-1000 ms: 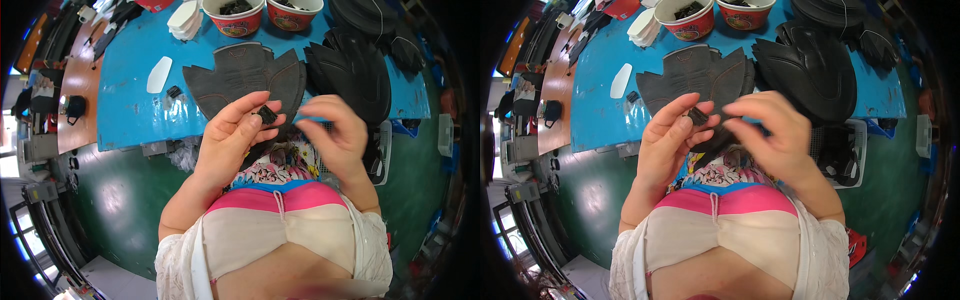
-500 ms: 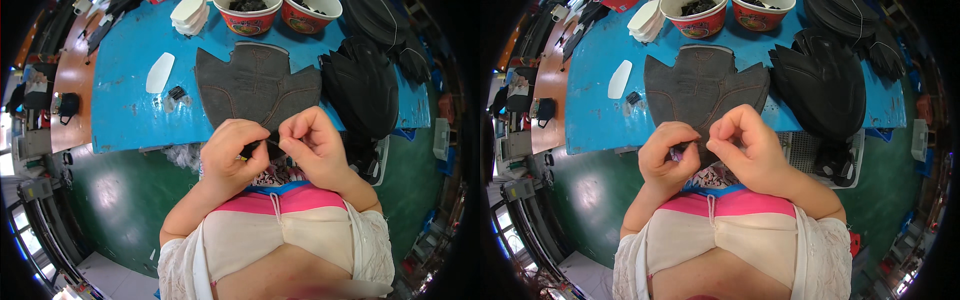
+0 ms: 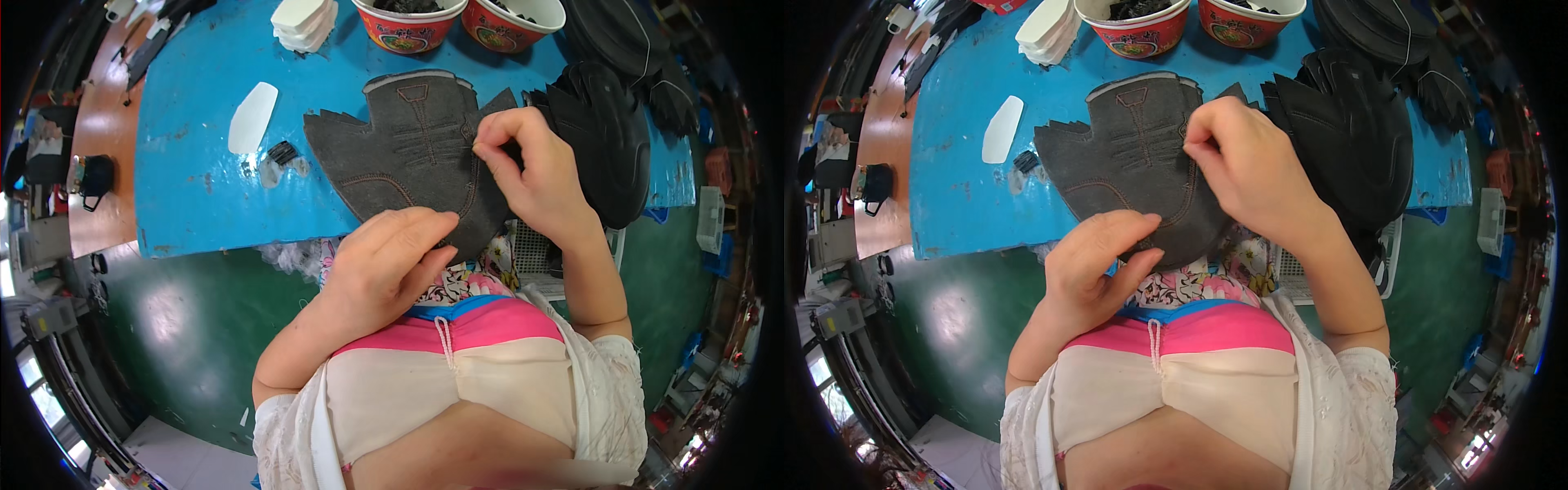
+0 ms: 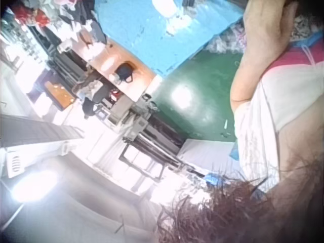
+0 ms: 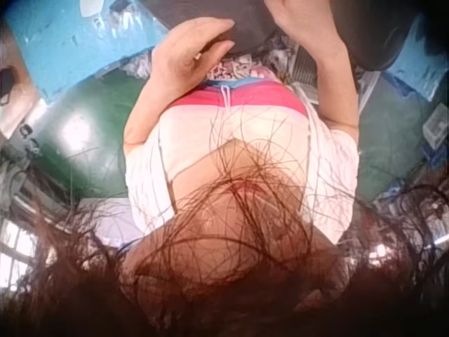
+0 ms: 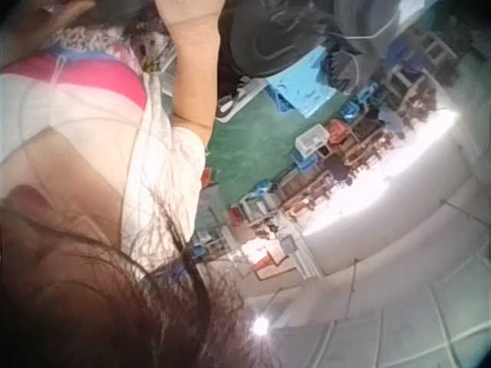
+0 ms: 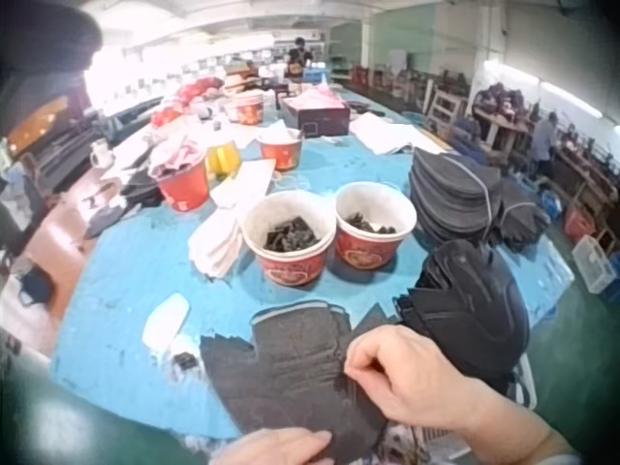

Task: The person attaches small plastic inserts into the slots of shoe upper panels by hand, pressing them into place across multiple panels.

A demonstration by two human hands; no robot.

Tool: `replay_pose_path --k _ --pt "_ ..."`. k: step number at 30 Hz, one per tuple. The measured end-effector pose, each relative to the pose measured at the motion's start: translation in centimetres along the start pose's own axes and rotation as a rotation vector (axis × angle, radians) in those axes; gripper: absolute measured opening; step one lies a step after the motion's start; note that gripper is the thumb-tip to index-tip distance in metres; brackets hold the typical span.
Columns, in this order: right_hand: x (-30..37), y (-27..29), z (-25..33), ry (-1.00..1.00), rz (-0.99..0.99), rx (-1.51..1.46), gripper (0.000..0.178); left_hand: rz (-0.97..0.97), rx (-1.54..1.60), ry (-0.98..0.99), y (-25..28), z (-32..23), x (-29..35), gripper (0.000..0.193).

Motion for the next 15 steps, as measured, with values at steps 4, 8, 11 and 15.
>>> replay_pose_path --k 4,8,11,15 --pt "-0.4 -0.9 1.8 0.201 0.069 0.158 0.017 -0.002 -0.033 0.050 0.1 0.3 -0.1 0.039" --pt "-0.4 -1.3 1.8 0.217 0.089 0.167 0.015 0.024 -0.035 0.058 0.0 0.3 -0.2 0.040" --pt "-0.3 -1.3 1.8 0.237 0.072 0.185 0.017 -0.016 -0.135 0.030 0.3 -0.1 -1.0 0.039" --pt "-0.2 -1.2 2.9 0.318 0.037 0.240 0.022 0.005 -0.476 0.027 -0.1 0.9 -2.5 0.036"
Point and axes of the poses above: each hand's wrist, its own x-axis away from the middle knuckle, its own y-axis out of the back of the hand, z = x × y, the point moved 8 cm from there along -x, towards the middle knuckle, and after that the axes turned 14 degrees about x, right-handed, at the moved point
